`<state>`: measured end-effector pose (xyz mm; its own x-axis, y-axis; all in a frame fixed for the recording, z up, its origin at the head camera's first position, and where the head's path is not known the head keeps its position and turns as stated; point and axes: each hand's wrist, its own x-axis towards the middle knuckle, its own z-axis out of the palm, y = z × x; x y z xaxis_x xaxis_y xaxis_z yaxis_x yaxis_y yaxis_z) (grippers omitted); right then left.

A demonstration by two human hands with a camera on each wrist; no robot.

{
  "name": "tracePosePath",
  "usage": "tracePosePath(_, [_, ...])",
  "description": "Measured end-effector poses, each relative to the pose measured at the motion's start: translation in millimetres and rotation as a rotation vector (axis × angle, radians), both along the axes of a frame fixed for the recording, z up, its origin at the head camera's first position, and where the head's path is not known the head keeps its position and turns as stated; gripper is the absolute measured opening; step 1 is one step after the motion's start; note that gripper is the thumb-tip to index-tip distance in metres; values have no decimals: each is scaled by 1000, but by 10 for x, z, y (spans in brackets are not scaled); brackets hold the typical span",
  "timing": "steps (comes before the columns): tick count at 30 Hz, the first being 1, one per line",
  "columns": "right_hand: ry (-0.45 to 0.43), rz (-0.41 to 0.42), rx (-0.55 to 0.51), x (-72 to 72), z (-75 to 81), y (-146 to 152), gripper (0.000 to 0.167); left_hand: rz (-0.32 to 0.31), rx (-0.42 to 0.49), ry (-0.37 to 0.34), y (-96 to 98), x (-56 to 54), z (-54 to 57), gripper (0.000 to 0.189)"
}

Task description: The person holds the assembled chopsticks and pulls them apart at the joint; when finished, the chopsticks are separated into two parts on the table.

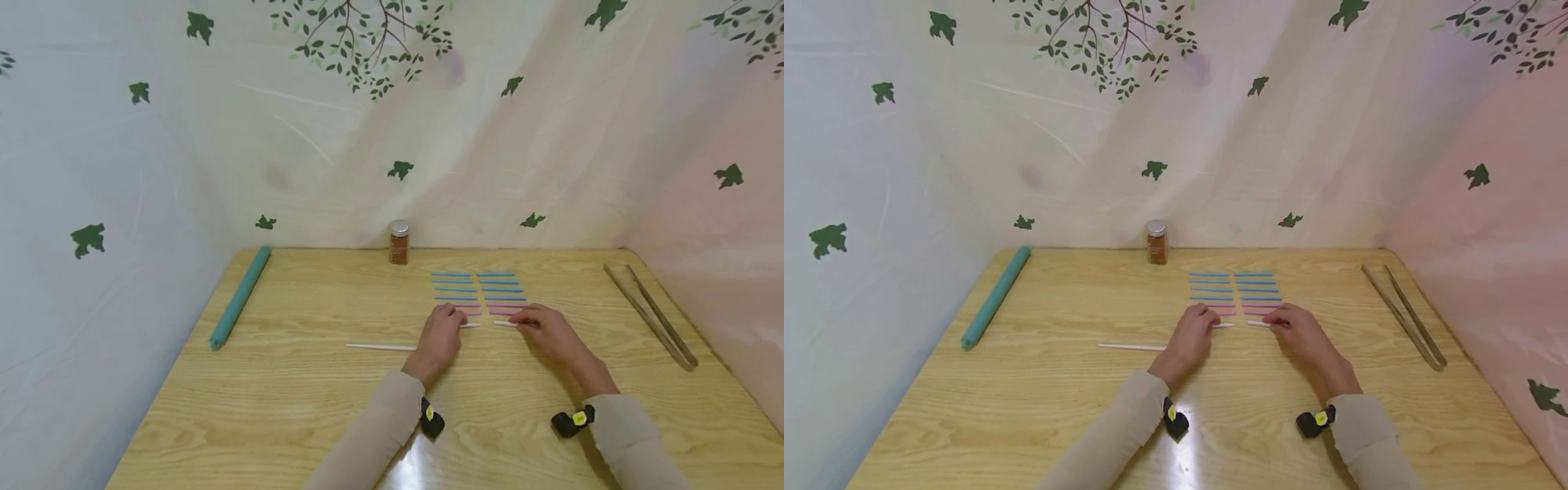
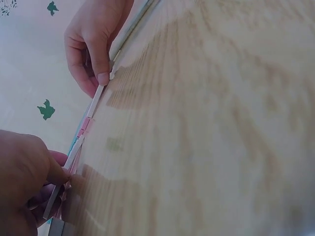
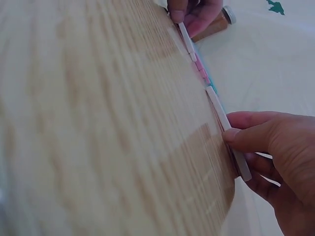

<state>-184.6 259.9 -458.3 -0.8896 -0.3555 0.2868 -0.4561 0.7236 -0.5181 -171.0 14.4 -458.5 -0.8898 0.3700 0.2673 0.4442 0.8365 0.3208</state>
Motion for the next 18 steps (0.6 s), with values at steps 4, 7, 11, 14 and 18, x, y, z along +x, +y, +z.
tracePosePath(4, [-17, -5, -3, 8, 10, -9, 16, 2, 9, 1, 4, -2, 0, 22])
tracePosePath(7, [-16, -2, -6, 8, 6, -13, 16, 2, 7, 16, 9, -9, -7, 21])
tracePosePath(11, [-3, 1, -2, 3, -4, -17, 17, 4, 7, 21, 13, -12, -12, 20])
tracePosePath(14, [13, 4, -4, -1, 1, -21, 17, 7, 9, 15, 17, -12, -5, 19])
tracePosePath(18, [33, -2, 21, 2, 38, -35, 16, 15, -5, 7, 9, -5, 14, 18])
